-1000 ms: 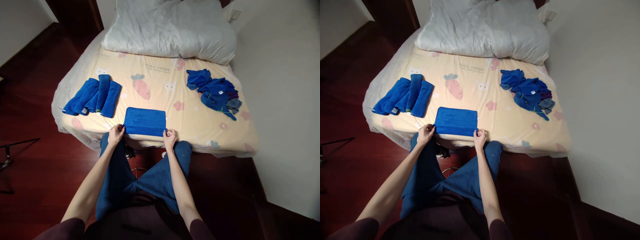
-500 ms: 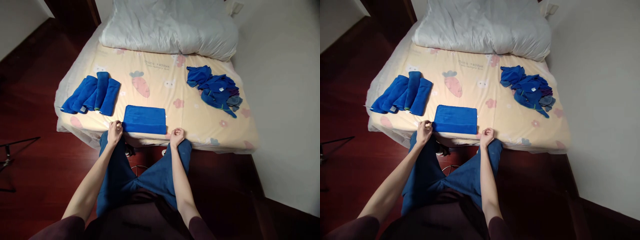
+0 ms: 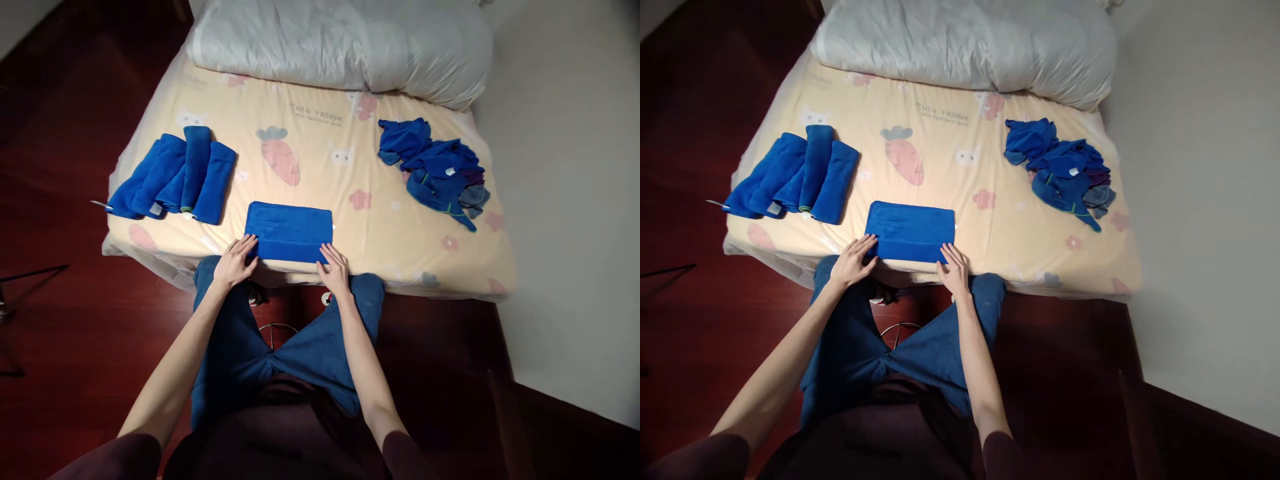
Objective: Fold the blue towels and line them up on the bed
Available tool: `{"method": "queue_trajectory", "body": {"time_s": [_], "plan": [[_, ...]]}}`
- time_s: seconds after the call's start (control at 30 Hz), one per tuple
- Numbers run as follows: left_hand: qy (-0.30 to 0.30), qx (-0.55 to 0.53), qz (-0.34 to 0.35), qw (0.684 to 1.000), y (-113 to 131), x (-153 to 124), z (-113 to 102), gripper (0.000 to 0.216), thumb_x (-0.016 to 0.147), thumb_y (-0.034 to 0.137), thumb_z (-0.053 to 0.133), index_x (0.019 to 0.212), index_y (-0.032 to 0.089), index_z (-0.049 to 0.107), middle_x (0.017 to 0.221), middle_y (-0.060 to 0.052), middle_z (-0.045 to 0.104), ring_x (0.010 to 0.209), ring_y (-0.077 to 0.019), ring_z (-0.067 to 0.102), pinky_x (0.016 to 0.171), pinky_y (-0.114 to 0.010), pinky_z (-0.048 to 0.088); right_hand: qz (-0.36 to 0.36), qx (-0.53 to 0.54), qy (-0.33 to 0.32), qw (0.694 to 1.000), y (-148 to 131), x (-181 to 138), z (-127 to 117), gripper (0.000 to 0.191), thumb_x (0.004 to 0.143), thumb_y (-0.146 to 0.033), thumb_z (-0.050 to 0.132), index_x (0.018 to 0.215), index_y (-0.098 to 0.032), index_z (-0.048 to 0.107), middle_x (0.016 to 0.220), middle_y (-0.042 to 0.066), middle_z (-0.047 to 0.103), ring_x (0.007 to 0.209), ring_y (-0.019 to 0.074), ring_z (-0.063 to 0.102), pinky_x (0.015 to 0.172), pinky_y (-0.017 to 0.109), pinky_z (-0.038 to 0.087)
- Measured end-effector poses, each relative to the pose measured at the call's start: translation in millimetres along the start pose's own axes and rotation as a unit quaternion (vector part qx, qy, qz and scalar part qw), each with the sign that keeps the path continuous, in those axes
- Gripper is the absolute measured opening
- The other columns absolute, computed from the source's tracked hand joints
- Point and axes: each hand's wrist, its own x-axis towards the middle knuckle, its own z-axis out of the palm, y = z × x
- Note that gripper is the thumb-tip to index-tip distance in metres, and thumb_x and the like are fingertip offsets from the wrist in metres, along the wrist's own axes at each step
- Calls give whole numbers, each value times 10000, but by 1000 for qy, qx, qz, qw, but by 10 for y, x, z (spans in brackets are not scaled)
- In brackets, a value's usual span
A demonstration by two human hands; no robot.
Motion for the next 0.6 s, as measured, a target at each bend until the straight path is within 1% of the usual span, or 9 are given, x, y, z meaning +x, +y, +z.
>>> {"method": "queue_trajectory", "body": {"time_s": [0.07, 0.13, 0.23, 0.3, 0.47, 0.6], "plan": [[-10, 12, 6, 1000, -15, 2, 9, 723, 843, 273, 563, 1547, 214, 408, 1598, -59, 392, 1507, -274, 319, 1267, -491, 222, 7, -20, -23, 1000, 14, 11, 22, 493, 900, -200, 535, 1389, -215, 595, 1460, 83, 579, 1427, 238, 467, 1170, 477, 388], [-12, 16, 12, 1000, -20, 1, 18, 786, 801, 200, 565, 1564, 207, 379, 1612, -59, 366, 1515, -265, 302, 1272, -467, 213, 18, -29, -22, 999, 36, 14, 44, 513, 873, -149, 523, 1377, -206, 605, 1460, 80, 579, 1422, 225, 472, 1167, 457, 386], [-1, 12, 5, 1000, -12, 8, 30, 801, 779, 100, 514, 1562, 208, 385, 1604, -60, 380, 1512, -249, 312, 1267, -458, 226, 30, -34, -9, 999, 72, 18, 79, 536, 845, -75, 472, 1338, -206, 636, 1430, 71, 607, 1396, 209, 503, 1151, 441, 397], [5, 7, -4, 1000, -2, 15, 34, 782, 784, 58, 469, 1548, 213, 412, 1592, -60, 400, 1506, -239, 326, 1262, -461, 238, 32, -36, -7, 999, 92, 21, 95, 574, 836, -38, 441, 1347, -214, 633, 1426, 66, 612, 1391, 199, 508, 1145, 439, 399], [2, 9, -3, 1000, -12, -15, 30, 729, 822, 29, 384, 1523, 213, 457, 1576, -55, 426, 1498, -218, 340, 1258, -464, 248, 10, -30, -10, 999, 134, -17, 66, 617, 846, 5, 393, 1372, -225, 620, 1430, 61, 609, 1395, 182, 505, 1136, 432, 406], [-9, 10, 14, 1000, -60, -50, 23, 712, 819, 40, 393, 1511, 188, 472, 1571, -65, 434, 1498, -215, 343, 1258, -451, 259, -1, -13, -34, 999, 163, -83, -14, 600, 862, -3, 393, 1363, -235, 628, 1422, 50, 616, 1391, 192, 512, 1141, 452, 405]]}}
